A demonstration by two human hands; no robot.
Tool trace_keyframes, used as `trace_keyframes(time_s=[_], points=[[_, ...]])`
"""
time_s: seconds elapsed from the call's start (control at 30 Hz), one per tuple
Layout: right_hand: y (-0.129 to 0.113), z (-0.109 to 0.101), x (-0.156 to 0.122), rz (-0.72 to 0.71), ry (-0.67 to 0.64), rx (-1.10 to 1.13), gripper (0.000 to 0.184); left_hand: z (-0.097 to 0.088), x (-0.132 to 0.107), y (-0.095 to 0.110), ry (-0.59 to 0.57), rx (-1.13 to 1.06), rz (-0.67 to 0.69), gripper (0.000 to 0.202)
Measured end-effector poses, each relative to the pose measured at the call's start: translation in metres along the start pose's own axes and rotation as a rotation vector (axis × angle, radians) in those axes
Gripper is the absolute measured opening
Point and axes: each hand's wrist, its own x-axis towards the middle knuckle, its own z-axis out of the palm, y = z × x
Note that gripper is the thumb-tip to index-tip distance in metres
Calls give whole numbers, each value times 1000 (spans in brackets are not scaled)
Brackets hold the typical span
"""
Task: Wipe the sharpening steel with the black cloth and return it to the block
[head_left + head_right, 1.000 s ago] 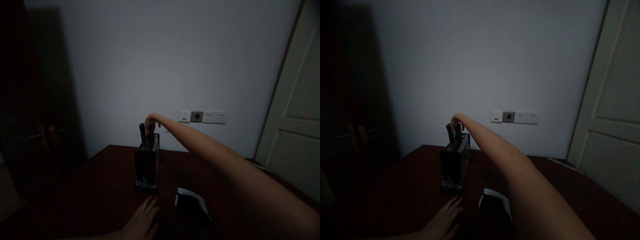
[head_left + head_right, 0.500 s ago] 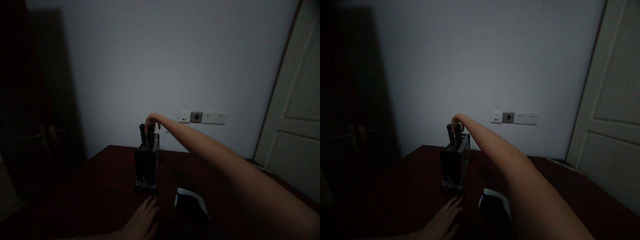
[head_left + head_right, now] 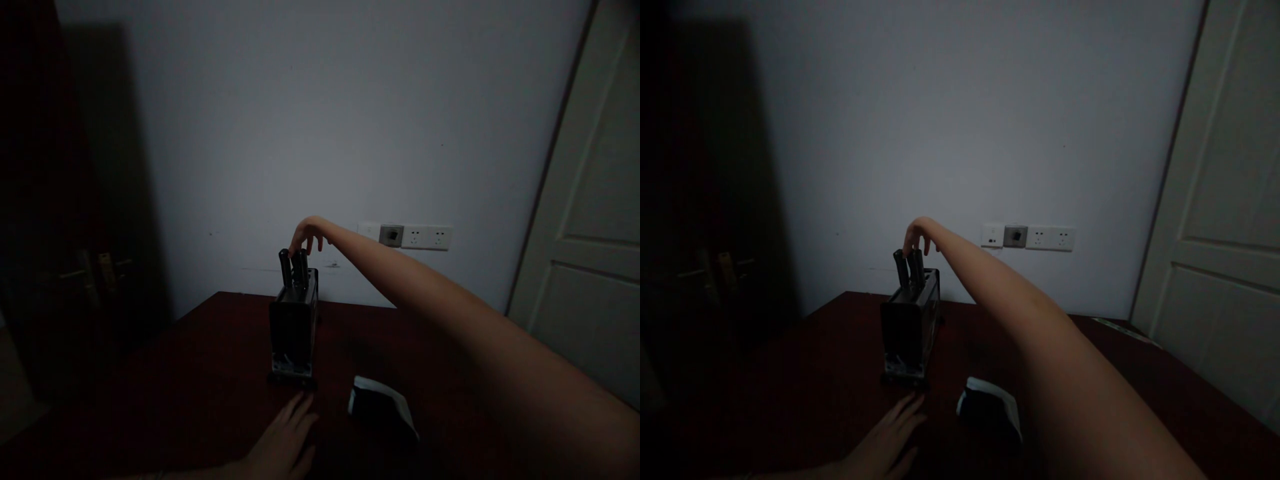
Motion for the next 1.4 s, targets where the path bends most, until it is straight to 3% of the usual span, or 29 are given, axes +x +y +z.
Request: trace_keyframes(time_s=[0.1, 0.3, 0.4, 0.5, 0.63, 0.77, 0.9, 1.03, 1.2, 1.3, 1.4], points=[[2, -15, -9, 128, -47, 31, 43, 1, 0, 0, 30, -5, 3, 43], [23, -40, -30, 193, 82, 61, 55, -4, -1, 6, 23, -24, -30, 43], [45, -42, -40, 212, 108, 51, 63, -9, -2, 11, -2, -32, -57, 42], [69, -30, -51, 237, 132, 91, 64, -9, -2, 12, -7, -33, -54, 43], [96, 18, -67, 117, 185, 30, 48, -6, -2, 9, 17, -39, -39, 43], [113, 92, -92, -42, 203, -110, 26, -7, -3, 9, -4, -37, -53, 42], [132, 170, -122, -141, 210, -157, 26, -4, -3, 7, 3, -27, -61, 42], [148, 233, -143, -201, 327, -123, 37, -4, 6, 3, 81, -81, -74, 35], [152, 284, -153, -182, 333, -106, 39, -12, 31, 17, 150, -113, -110, 18], [153, 304, -153, -141, 376, -71, 41, -7, 46, 35, 141, -206, -4, 21], [155, 320, -152, -105, 433, -8, 41, 4, 65, 46, 225, -281, 118, 23]])
